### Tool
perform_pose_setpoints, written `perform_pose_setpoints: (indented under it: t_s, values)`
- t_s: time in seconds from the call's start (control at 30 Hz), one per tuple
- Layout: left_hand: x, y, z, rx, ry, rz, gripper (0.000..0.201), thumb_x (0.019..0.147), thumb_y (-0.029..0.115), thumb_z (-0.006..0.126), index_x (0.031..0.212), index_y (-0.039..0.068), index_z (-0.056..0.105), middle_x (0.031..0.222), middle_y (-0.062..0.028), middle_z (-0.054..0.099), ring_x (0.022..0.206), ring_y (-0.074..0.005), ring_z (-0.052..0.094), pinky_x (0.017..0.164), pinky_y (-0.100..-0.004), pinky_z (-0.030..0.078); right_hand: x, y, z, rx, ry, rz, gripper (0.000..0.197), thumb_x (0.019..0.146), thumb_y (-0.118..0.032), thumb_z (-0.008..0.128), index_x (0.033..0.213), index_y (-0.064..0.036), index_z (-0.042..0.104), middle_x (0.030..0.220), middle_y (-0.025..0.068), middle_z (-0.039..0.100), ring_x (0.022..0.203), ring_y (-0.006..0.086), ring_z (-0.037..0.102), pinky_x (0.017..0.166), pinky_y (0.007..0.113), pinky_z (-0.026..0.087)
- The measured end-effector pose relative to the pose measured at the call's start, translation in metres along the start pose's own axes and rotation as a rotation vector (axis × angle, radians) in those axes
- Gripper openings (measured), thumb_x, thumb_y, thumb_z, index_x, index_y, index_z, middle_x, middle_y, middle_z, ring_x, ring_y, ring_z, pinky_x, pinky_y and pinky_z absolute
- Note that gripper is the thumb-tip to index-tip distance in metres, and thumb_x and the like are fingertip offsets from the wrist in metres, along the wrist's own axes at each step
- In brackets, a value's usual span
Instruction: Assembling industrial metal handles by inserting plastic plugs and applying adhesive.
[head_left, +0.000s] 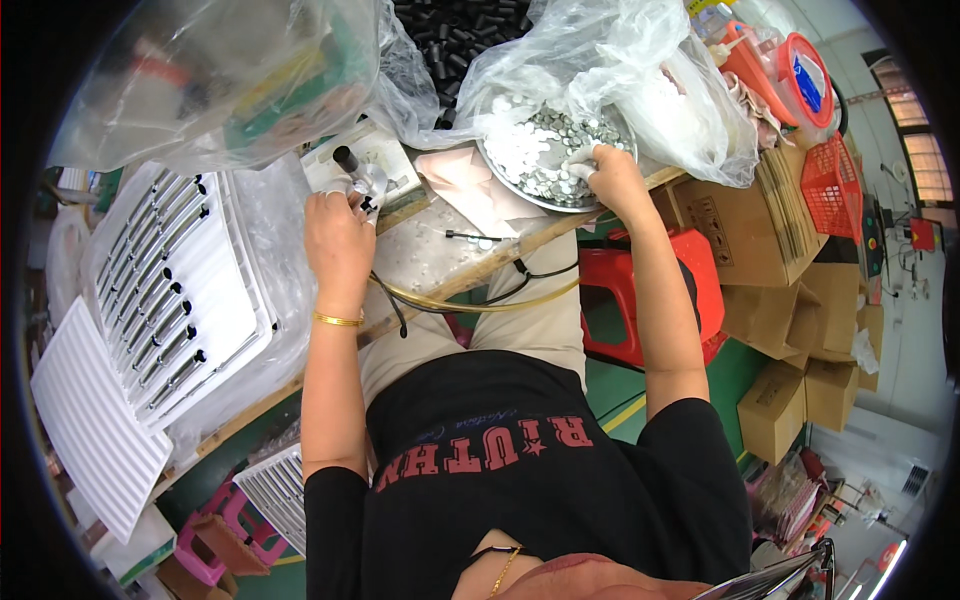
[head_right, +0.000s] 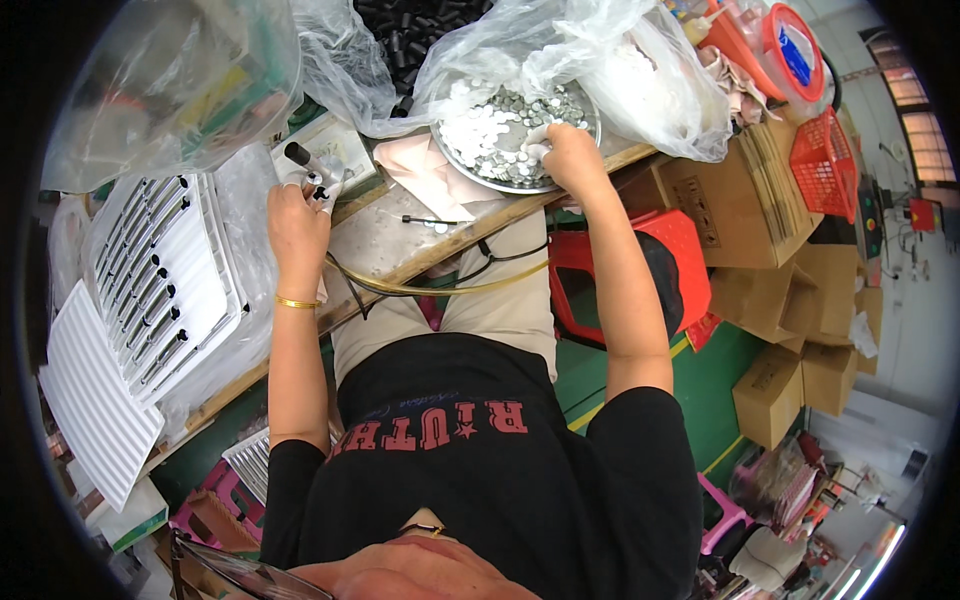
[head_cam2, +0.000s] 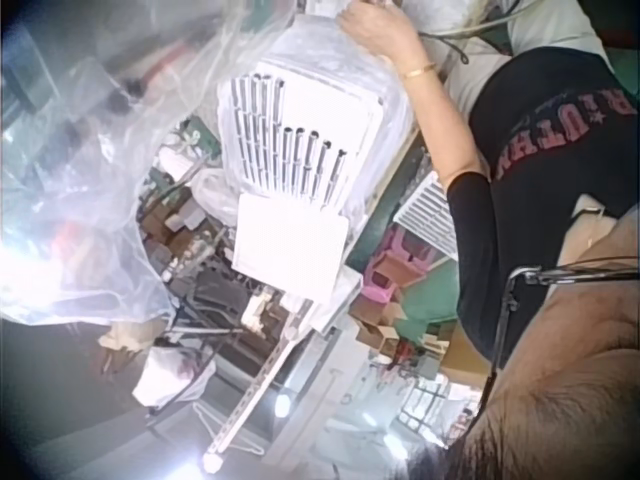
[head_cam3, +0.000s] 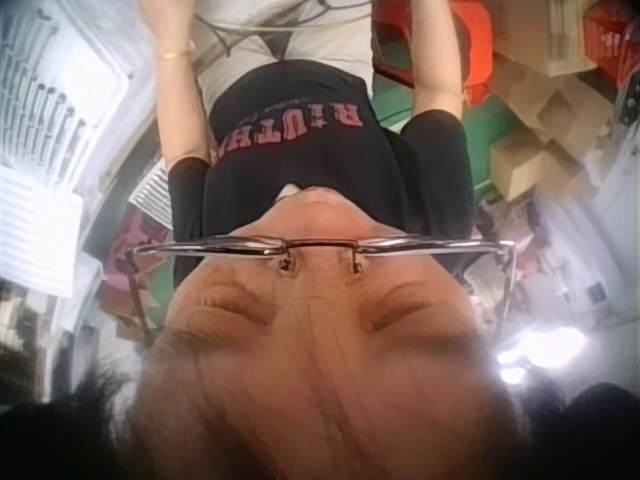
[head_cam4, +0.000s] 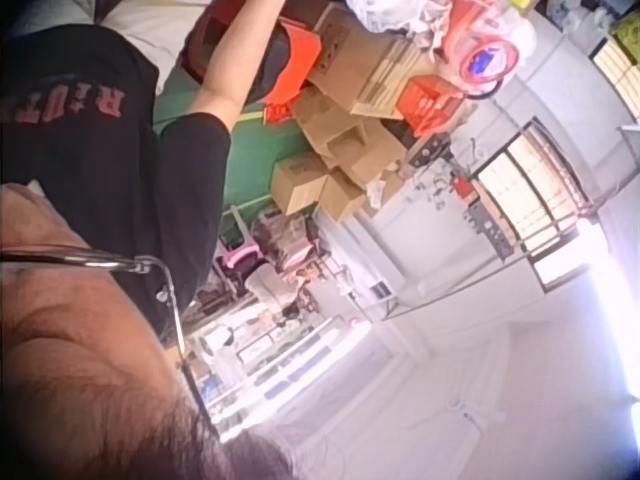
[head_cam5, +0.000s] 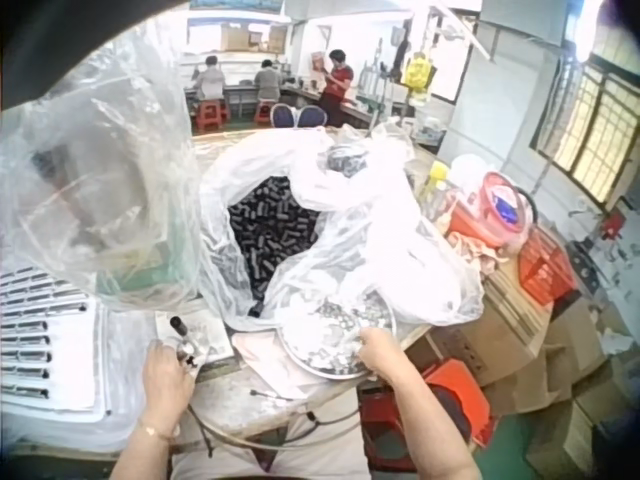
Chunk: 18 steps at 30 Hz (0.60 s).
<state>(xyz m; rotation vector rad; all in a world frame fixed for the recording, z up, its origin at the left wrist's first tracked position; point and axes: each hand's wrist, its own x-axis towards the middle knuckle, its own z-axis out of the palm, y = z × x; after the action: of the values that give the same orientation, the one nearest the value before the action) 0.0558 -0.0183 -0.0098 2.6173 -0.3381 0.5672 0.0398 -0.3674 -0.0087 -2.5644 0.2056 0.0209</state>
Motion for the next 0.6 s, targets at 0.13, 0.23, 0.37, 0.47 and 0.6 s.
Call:
perform_pose_setpoints:
  t_s: [0.13,0.23,0.37,0.47,0.6]
  values:
    - [0.0,-0.002,0.001,-0.023,-0.01,-0.009,0.015,0.065,-0.003,0.063,0.075,-0.001,0.053,0.078,-0.0152,0.055,0.081,-0.0329,0.051,0.071,-0.042,0.043,-0.004,0.0,-0.011,-0.054,0.031,0.006,0.015,0.077,-0.016,0.067,0.09,-0.01,0.071,0.089,0.0163,0.066,0.084,0.0315,0.062,0.076,0.038,0.048]
    - [0.0,-0.003,0.002,0.013,-0.012,-0.018,0.014,0.065,-0.003,0.063,0.075,0.0,0.054,0.078,-0.0146,0.055,0.081,-0.0325,0.051,0.071,-0.0416,0.043,-0.007,0.0,-0.006,-0.122,-0.019,-0.031,0.016,0.077,-0.015,0.066,0.092,-0.0111,0.071,0.092,0.0154,0.065,0.086,0.0316,0.062,0.077,0.039,0.047]
    - [0.002,-0.002,0.001,-0.01,-0.004,0.008,0.015,0.066,-0.003,0.062,0.079,-0.003,0.055,0.079,-0.0167,0.056,0.078,-0.0344,0.052,0.069,-0.0436,0.043,-0.003,0.009,0.003,-0.238,-0.013,-0.073,0.017,0.076,-0.014,0.065,0.092,-0.0116,0.07,0.096,0.0149,0.062,0.089,0.032,0.06,0.078,0.039,0.047]
    - [0.002,-0.001,0.001,-0.026,-0.014,-0.011,0.014,0.065,-0.003,0.063,0.077,-0.002,0.055,0.079,-0.0157,0.056,0.08,-0.0335,0.052,0.07,-0.0427,0.043,-0.003,0.005,0.001,-0.232,-0.005,-0.09,0.015,0.074,-0.012,0.066,0.089,-0.0105,0.07,0.092,0.0163,0.064,0.087,0.0322,0.061,0.077,0.039,0.047]
    - [0.0,-0.003,0.001,0.0,-0.02,-0.033,0.013,0.065,-0.003,0.063,0.076,-0.001,0.055,0.079,-0.0148,0.057,0.081,-0.0331,0.051,0.072,-0.042,0.043,-0.007,-0.012,-0.011,-0.04,-0.016,0.026,0.016,0.073,-0.01,0.066,0.088,-0.0096,0.071,0.087,0.0174,0.065,0.083,0.0325,0.062,0.076,0.039,0.047]
